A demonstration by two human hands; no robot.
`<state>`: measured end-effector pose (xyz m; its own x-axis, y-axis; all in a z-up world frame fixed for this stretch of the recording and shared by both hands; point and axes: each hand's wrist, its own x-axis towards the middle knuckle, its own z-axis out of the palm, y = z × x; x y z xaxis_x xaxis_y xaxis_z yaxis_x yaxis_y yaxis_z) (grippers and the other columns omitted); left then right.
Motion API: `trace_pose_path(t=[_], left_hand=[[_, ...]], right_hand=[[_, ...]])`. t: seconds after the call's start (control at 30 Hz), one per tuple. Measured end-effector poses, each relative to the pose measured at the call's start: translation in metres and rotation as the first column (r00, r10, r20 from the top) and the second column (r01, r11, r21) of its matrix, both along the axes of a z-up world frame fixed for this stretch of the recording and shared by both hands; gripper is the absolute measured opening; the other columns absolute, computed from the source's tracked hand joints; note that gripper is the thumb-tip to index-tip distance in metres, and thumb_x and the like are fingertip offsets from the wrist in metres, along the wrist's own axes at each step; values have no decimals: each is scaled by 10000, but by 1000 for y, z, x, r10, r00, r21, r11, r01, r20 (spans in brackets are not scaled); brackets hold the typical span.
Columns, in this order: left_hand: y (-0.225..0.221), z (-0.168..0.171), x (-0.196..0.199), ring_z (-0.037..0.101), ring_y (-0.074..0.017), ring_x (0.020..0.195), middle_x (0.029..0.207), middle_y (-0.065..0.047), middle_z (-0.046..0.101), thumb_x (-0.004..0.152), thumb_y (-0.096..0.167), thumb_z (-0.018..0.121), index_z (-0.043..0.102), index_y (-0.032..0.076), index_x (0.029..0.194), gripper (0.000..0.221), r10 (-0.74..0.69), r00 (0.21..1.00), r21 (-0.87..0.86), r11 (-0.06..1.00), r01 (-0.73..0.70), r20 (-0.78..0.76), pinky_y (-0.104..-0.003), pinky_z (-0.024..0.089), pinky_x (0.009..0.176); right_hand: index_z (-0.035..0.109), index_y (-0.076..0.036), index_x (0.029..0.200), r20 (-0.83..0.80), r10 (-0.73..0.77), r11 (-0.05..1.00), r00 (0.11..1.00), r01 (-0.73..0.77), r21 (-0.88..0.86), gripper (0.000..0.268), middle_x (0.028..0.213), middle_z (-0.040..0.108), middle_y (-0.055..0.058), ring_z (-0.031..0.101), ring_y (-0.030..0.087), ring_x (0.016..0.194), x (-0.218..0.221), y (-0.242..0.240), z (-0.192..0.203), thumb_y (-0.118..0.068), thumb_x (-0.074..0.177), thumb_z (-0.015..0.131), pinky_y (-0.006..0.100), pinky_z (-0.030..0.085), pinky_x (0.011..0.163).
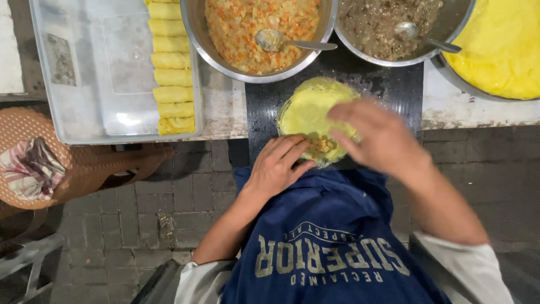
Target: Assembling spring rolls by placing filling on wrappers and rolling them up.
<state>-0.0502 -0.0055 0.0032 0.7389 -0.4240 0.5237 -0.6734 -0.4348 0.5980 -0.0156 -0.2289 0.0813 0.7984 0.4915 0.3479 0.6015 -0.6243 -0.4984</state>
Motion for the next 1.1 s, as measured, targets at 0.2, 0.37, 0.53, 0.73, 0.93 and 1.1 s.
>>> trace_pose_path(t=[0.2,0.37,0.53,0.73,0.93,1.1], left_hand=[[-11,-6,4,635,-282,1003,1057,-98,651,861,280,765,690,59,1111,342,36,996,71,997,-42,78,-350,489,784],[-11,0,13,640,-238,943,984,-70,678,888,196,749,726,71,1039,197,3,996,49,999,-7,90,-306,459,744],[-9,2,14,648,-230,930,975,-61,707,913,175,726,740,81,1006,134,-4,996,17,1000,3,88,-302,468,764],[-3,2,14,664,-279,986,1102,-114,705,984,229,629,710,59,1129,238,-18,997,38,999,15,75,-380,482,864],[-18,2,14,655,-280,1019,1109,-81,701,936,296,690,724,110,1108,256,-24,994,38,999,19,109,-400,471,884],[-34,-3,12,657,-229,887,960,-56,713,937,167,694,746,94,1019,121,-10,993,-74,997,18,119,-332,470,786]], right_hand=[[642,-21,1229,-78,14,998,997,-8,68,405,1208,670,158,630,379,1124,-37,3,-46,-183,869,732,474,504,918],[712,-85,1150,8,-98,990,995,97,98,288,1103,717,81,662,322,1041,-48,6,-81,-160,874,740,418,513,900],[742,-129,1105,57,-186,979,981,180,97,232,1073,735,21,668,261,1026,-53,6,-78,-200,884,751,370,508,903],[735,-97,1092,59,-203,975,977,196,101,259,1112,713,77,662,323,997,-60,-1,-77,-257,888,742,417,517,862],[749,-129,1058,47,-244,963,969,236,133,171,1066,733,29,684,285,958,-57,4,-78,-190,898,740,377,516,793],[751,-82,959,24,-222,952,975,212,223,77,956,746,69,701,312,836,-56,7,-71,-62,911,694,395,566,782]])
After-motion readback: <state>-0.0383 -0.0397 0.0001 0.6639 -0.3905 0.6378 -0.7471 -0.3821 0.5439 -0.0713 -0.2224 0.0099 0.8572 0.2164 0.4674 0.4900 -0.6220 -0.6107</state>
